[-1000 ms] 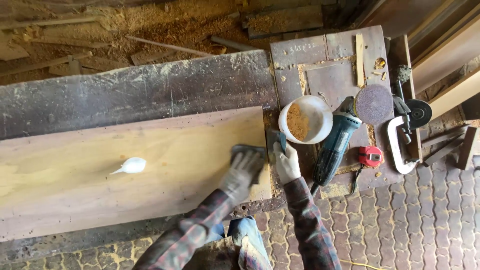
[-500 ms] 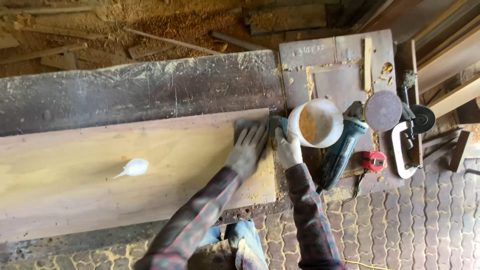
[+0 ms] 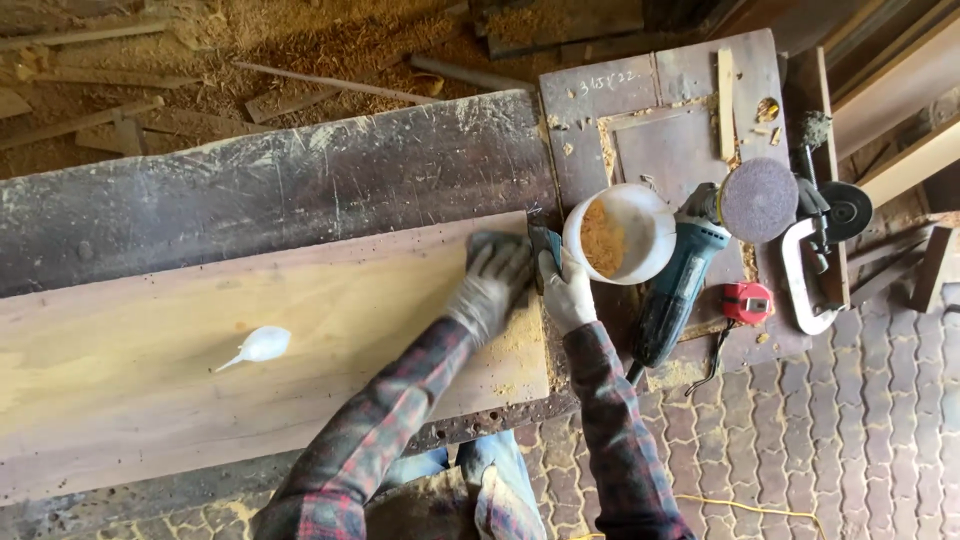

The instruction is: Applying filler and then scraping and sanding a wooden plank to create a smooth finish.

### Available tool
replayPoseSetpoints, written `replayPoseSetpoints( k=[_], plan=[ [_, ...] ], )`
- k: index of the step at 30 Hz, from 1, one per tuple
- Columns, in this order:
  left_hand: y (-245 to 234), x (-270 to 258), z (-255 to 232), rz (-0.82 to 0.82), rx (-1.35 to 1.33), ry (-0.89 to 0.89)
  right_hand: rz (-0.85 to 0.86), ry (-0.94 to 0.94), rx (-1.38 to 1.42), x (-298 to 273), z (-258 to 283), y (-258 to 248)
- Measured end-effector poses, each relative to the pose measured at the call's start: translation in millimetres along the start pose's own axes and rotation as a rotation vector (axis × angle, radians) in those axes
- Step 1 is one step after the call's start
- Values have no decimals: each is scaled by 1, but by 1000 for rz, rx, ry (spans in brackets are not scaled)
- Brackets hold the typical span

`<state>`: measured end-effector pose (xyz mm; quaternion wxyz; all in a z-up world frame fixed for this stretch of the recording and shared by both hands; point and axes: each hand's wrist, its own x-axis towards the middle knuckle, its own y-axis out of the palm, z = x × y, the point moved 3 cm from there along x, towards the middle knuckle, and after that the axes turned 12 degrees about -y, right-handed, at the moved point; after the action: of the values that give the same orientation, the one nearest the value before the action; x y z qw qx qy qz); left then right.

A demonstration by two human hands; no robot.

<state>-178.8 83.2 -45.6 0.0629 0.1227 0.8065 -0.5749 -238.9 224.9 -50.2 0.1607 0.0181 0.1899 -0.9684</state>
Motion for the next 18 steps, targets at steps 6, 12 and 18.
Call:
replayPoseSetpoints(
  k=[6,12,18],
  plan=[
    [4,3,3,-162,-99,-49,-91,54,725,12,-42,7],
    [0,-80,20,-37,111,-40,65,-82,-126,-11,21,-7],
    [-1,-85,15,-18,190,-33,47,-31,-165,13,36,2]
  ],
)
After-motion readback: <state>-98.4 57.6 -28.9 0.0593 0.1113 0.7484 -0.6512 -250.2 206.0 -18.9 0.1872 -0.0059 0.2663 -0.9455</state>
